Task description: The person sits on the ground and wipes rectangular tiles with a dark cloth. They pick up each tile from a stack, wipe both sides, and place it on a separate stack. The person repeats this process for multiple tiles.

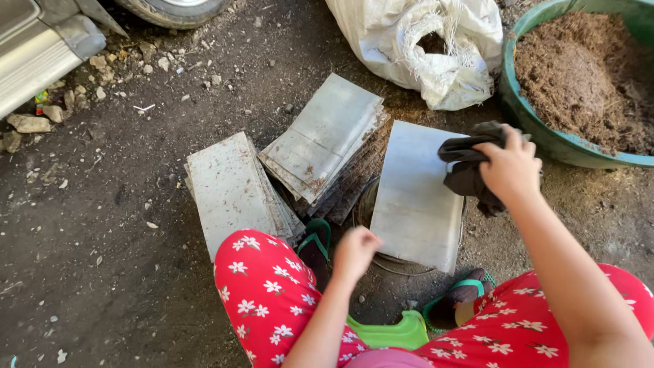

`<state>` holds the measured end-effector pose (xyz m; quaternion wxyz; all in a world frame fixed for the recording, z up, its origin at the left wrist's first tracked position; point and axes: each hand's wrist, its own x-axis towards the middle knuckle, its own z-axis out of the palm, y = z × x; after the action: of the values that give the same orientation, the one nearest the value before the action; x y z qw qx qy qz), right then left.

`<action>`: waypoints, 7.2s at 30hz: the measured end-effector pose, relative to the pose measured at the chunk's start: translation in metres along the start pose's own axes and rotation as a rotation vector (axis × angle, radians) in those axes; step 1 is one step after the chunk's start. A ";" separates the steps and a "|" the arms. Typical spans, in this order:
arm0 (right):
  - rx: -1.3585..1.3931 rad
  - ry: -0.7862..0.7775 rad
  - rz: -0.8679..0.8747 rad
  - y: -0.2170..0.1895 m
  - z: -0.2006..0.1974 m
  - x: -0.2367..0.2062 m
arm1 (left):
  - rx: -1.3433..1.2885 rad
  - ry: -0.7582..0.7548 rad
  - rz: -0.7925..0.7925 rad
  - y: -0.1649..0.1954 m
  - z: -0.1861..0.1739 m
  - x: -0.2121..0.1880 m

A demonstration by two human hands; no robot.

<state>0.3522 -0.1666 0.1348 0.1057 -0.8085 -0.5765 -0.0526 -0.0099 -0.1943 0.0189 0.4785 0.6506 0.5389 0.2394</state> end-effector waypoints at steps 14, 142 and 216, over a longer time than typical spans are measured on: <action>0.477 0.373 0.237 0.104 -0.058 -0.026 | 0.348 0.545 0.798 0.163 -0.059 0.230; 0.317 0.081 0.541 0.087 0.000 0.029 | -0.448 0.309 0.459 0.068 -0.110 0.124; 1.352 0.313 0.408 -0.041 -0.011 -0.060 | -0.333 0.006 0.325 0.024 -0.029 0.068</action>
<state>0.2944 -0.2121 0.1380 0.6720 -0.6406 -0.2986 0.2211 -0.0014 -0.1192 0.0383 0.5329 0.6400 0.3818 0.4009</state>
